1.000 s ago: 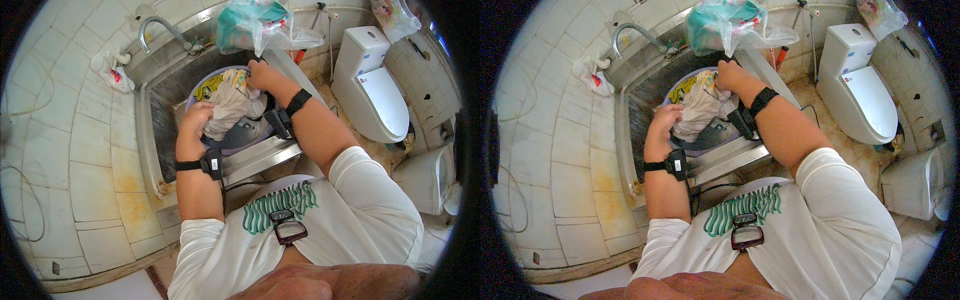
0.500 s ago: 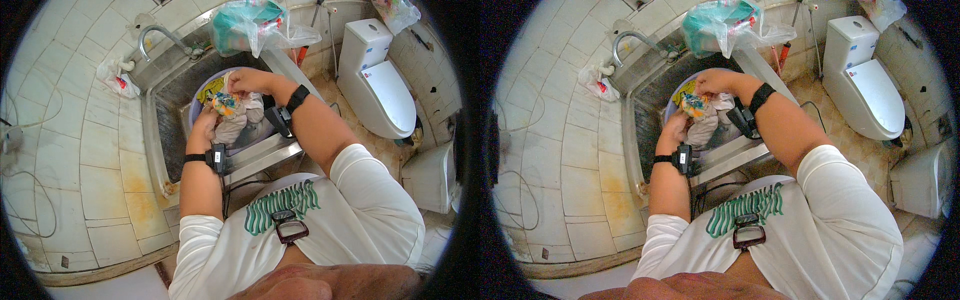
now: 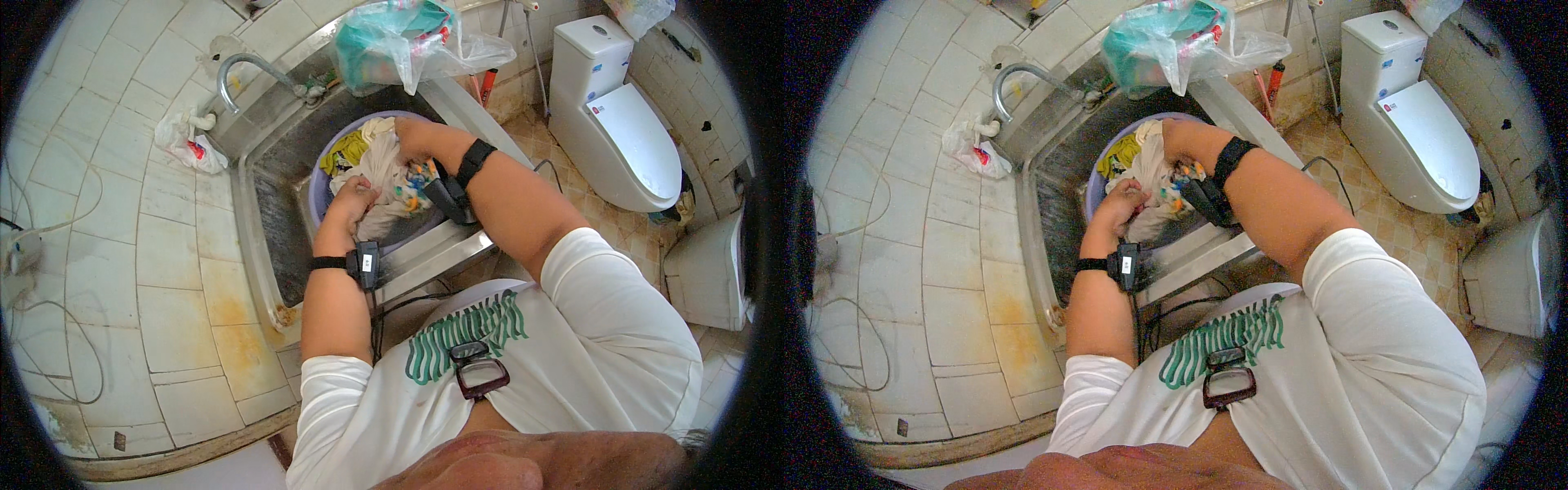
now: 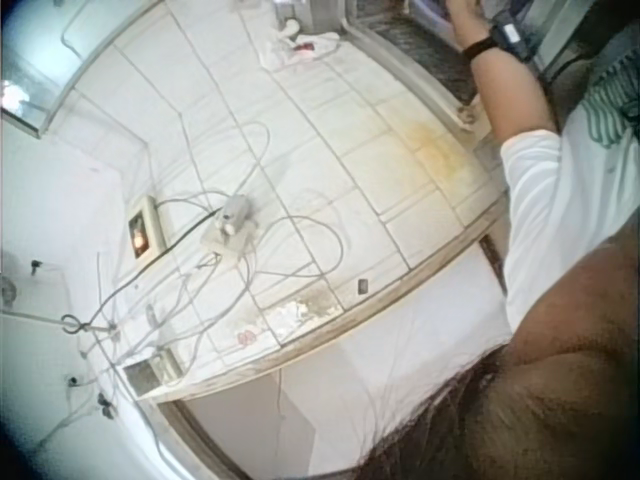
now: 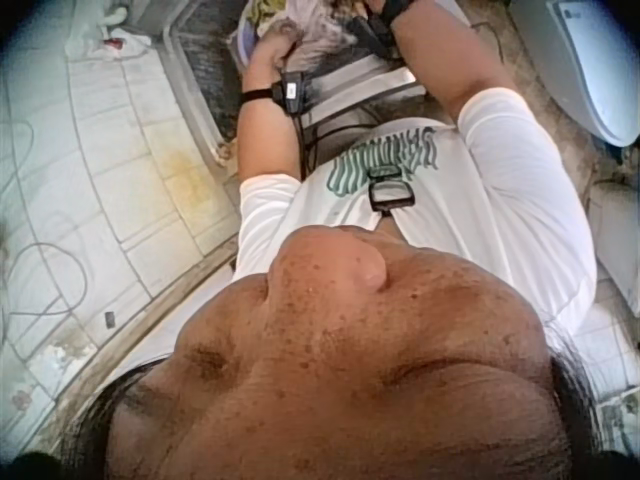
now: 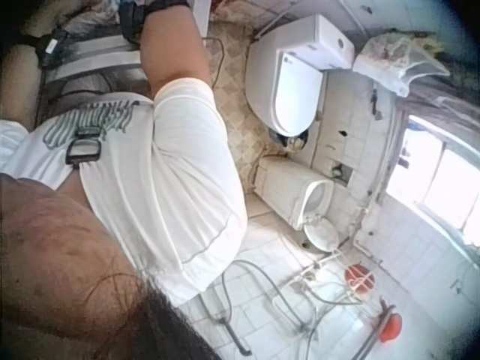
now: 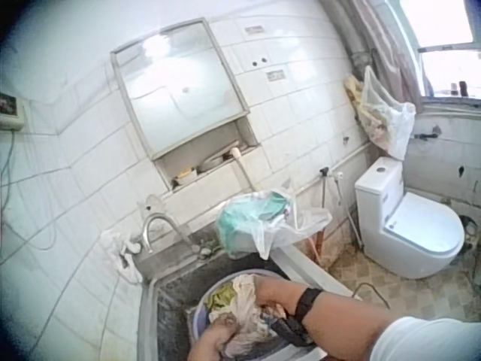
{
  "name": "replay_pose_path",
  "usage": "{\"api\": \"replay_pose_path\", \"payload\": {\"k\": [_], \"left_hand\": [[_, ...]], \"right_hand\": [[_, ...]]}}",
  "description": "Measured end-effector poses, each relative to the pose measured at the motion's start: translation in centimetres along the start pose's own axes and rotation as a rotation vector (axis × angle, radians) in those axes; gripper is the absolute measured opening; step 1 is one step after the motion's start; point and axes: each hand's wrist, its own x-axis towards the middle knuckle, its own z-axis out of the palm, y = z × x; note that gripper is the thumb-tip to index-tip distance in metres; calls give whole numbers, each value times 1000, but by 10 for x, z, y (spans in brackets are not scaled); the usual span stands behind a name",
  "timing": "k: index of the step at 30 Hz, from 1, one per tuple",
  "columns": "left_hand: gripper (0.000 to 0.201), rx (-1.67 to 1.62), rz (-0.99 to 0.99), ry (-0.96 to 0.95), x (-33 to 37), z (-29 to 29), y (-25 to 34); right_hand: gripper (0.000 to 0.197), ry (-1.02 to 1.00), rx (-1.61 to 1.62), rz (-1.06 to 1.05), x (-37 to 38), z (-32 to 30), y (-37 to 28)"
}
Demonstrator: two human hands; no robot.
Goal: The person washes clothes by hand in a plastic basin inside a sink, rubbing and scrubbing the fabric between their hands.
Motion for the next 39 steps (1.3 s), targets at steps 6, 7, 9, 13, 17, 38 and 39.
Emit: {"api": "replay_pose_path", "payload": {"k": [6, 7, 9, 13, 17, 38, 39], "left_hand": [[19, 206, 63, 64, 2, -5, 4], [20, 237, 75, 80, 1, -4, 5], [25, 158, 57, 102, -5, -3, 11], [43, -7, 413, 399, 0, 7, 5], [52, 92, 531, 343, -20, 8, 26], [43, -696, 448, 756, -26, -33, 33], [40, -691, 449, 768, -25, -33, 32]], "right_hand": [[27, 154, -234, -193, 36, 17, 24], [26, 179, -214, -244, 36, 17, 24], [25, 226, -172, -347, 32, 16, 23], [21, 242, 119, -538, 19, 18, 7], [20, 247, 376, -710, 13, 20, -9], [25, -118, -382, -306, 25, 22, 11], [24, -63, -409, -350, 30, 24, 15]]}}
